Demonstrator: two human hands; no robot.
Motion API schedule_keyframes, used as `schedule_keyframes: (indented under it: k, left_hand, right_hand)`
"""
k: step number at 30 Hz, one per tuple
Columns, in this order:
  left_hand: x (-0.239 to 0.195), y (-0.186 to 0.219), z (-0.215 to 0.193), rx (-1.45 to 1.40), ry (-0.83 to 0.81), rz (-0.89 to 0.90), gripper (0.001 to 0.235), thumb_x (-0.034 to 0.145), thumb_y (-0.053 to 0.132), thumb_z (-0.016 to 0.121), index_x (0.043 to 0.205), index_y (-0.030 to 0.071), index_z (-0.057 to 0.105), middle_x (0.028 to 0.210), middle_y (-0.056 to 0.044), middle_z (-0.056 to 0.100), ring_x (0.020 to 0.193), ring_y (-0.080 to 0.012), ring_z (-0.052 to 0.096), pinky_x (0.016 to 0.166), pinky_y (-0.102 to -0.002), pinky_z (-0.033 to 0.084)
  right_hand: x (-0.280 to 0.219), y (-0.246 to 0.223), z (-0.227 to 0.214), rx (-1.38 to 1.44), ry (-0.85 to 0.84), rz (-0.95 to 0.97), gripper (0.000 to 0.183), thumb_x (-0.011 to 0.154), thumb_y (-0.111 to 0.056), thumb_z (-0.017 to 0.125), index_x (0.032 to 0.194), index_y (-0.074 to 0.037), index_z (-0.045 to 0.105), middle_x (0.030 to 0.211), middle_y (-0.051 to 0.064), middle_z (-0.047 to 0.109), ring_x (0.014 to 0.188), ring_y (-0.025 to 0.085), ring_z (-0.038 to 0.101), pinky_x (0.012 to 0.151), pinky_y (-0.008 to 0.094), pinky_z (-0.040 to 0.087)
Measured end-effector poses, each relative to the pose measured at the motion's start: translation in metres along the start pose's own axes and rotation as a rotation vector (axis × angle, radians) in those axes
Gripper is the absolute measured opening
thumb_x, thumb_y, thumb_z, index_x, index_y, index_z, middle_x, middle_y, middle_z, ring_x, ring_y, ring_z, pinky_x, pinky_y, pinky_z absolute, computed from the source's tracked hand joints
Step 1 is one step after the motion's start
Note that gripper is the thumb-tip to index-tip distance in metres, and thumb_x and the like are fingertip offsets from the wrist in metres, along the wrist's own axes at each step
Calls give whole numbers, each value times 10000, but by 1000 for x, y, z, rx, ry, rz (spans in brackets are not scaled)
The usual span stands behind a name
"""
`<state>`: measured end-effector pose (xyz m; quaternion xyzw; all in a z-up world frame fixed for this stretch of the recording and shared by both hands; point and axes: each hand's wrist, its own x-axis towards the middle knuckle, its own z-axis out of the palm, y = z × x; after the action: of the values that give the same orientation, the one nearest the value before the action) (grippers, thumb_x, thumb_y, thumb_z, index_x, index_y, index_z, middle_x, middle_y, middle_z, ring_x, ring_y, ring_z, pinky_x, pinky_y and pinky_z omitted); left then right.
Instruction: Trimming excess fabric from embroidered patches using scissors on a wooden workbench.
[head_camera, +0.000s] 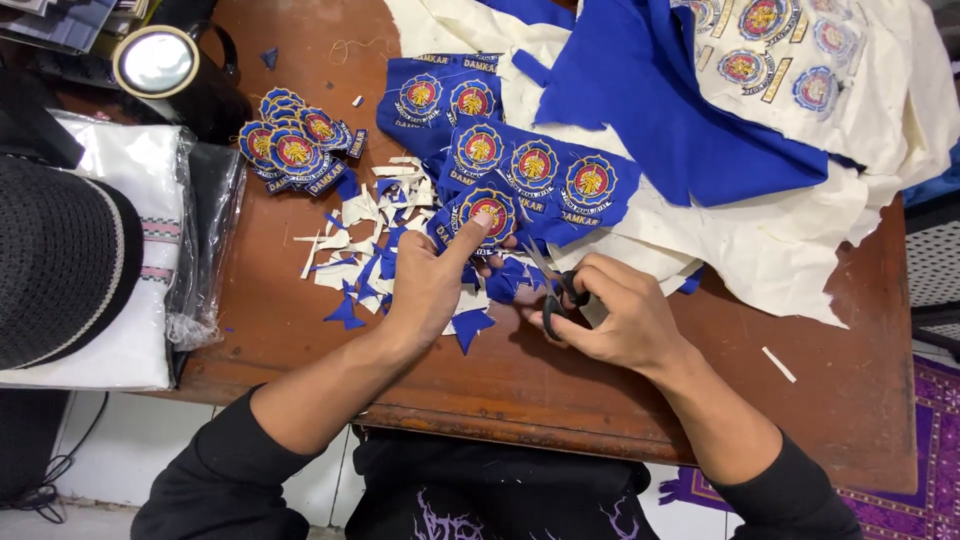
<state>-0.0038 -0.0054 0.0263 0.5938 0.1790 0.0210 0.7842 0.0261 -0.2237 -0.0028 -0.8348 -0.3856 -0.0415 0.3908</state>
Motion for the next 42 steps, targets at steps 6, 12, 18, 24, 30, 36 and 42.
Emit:
schedule_keyframes:
  k: [6, 12, 18, 24, 30, 36, 42]
  left_hand:
    - [17, -57, -24, 32, -43, 57, 327, 931, 253, 733, 775, -34, 746, 653, -167, 729, 541, -168, 692, 533, -214, 480]
    - [3, -28, -8, 18, -92, 62, 362, 947, 298, 709, 771, -16, 750, 661, -162, 730, 577, -156, 687, 559, -224, 509]
    - [-3, -16, -4, 35, -100, 72, 351, 950, 283, 717, 758, -8, 760, 661, -164, 739, 574, -161, 695, 555, -238, 533]
    - [-4, -21, -1, -36, -131, 36, 379, 967, 293, 687, 750, -9, 757, 669, -166, 736, 590, -142, 677, 570, -235, 546]
    - [-7, -4, 2, -48, -93, 49, 383, 967, 300, 681, 773, -19, 765, 679, -170, 742, 600, -145, 689, 556, -229, 555]
    - [-5, -10, 3, -75, -88, 62, 378, 966, 289, 683, 797, -38, 766, 687, -183, 741, 578, -148, 679, 531, -239, 556]
    - [-2, -13, -1, -55, -90, 79, 377, 972, 287, 672, 820, -44, 768, 699, -200, 745, 593, -159, 682, 519, -234, 541]
  right_hand:
    - [-6, 18, 7, -201, 1, -80, 383, 796, -305, 857, 706, -105, 543, 681, 33, 549, 581, 222, 585, 512, 292, 484]
    - [-8, 20, 11, -284, 27, -104, 404, 817, -358, 850, 726, -110, 544, 699, 35, 533, 594, 210, 581, 511, 272, 481]
    - [-4, 16, 11, -390, 24, -114, 403, 832, -381, 835, 733, -105, 560, 706, 29, 529, 584, 195, 579, 492, 262, 475]
    - [-6, 18, 12, -445, 28, -136, 389, 866, -370, 803, 751, -88, 562, 727, 42, 520, 583, 200, 574, 481, 269, 471]
    - [-9, 17, 10, -450, 17, -131, 404, 853, -393, 808, 736, -97, 559, 712, 33, 508, 569, 193, 566, 469, 259, 466]
    - [-11, 18, 11, -466, 15, -111, 417, 868, -422, 789, 737, -109, 547, 716, 25, 488, 568, 187, 552, 473, 254, 459]
    - [-9, 16, 9, -424, 3, -94, 382, 866, -382, 783, 747, -98, 556, 717, 34, 507, 569, 193, 564, 471, 265, 466]
